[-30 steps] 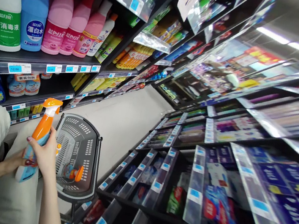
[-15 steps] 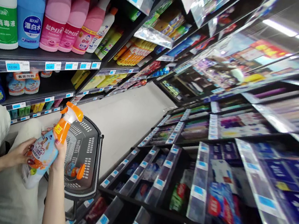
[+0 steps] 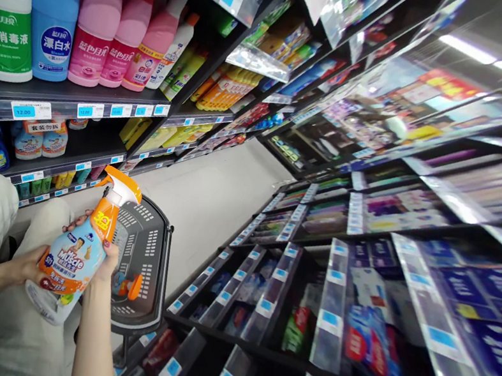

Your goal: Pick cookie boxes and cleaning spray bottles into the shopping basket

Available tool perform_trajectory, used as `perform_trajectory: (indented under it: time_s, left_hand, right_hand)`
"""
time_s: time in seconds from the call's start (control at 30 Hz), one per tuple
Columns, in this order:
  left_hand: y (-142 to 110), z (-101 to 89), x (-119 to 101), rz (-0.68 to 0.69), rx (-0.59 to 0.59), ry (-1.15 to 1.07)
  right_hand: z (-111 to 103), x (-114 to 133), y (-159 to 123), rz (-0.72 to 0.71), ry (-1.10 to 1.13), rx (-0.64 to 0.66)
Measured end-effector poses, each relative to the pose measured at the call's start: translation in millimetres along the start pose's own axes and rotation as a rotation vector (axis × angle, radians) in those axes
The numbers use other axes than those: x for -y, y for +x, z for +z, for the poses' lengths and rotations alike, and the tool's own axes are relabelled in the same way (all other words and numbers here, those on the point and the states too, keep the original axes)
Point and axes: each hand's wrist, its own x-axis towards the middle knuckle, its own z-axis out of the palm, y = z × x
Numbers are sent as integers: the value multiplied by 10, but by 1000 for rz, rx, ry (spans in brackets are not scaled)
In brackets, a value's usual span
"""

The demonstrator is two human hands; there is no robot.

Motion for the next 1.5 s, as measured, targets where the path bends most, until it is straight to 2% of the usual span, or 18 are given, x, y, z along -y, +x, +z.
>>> perform_trajectory:
  time_s: [0.1,0.23,0.3,0.4,0.47,0.57,0.67,0.73,0.8,0.9,0.97,1.07,1.17,1.27,1.4,1.5]
  left_hand:
    - [-14,-19,-24,25,-21,62]
    - [-16,-24,-42,16,3,134]
    - [-9,-25,-24,6,19,154]
    - [6,-41,43,-11,39,180]
    - [17,-60,100,-23,40,220]
    - [40,-79,163,-66,16,337]
    - [82,-94,149,-83,6,474]
    - [115,-133,94,-36,-66,551]
    - [140,-213,24,33,-255,665]
    - [146,-386,-56,108,-561,995]
    - [136,-495,-62,117,-640,1208]
    - [132,-610,15,61,-635,1386]
    - [161,-679,169,-6,-588,1522]
    - [220,-712,344,-12,-538,1634]
    - [328,-685,514,72,-505,1804]
    - [415,-649,551,111,-536,1940]
  right_hand:
    - [-220,296,58,16,-125,61]
    - [-555,1070,107,-138,-282,-48]
    - [-595,1464,111,-167,-553,10]
    - [-484,1852,139,-52,-1057,216]
    - [-370,1948,169,60,-1206,323]
    - [-251,1951,155,151,-1234,437]
    - [-235,1918,4,0,-1409,423]
    - [-294,1892,-138,-72,-1526,358]
    - [-419,1835,-250,-62,-1601,253]
    - [-726,1636,-267,24,-1733,37]
    - [-997,1409,-157,147,-1838,-116]
    - [-1465,955,146,371,-1903,-282]
    - [-1953,448,488,517,-1858,-352]
    - [-2380,-33,741,648,-1790,-422]
    - [-2811,-568,925,735,-1697,-495]
    - [-3051,-849,1034,803,-1629,-543]
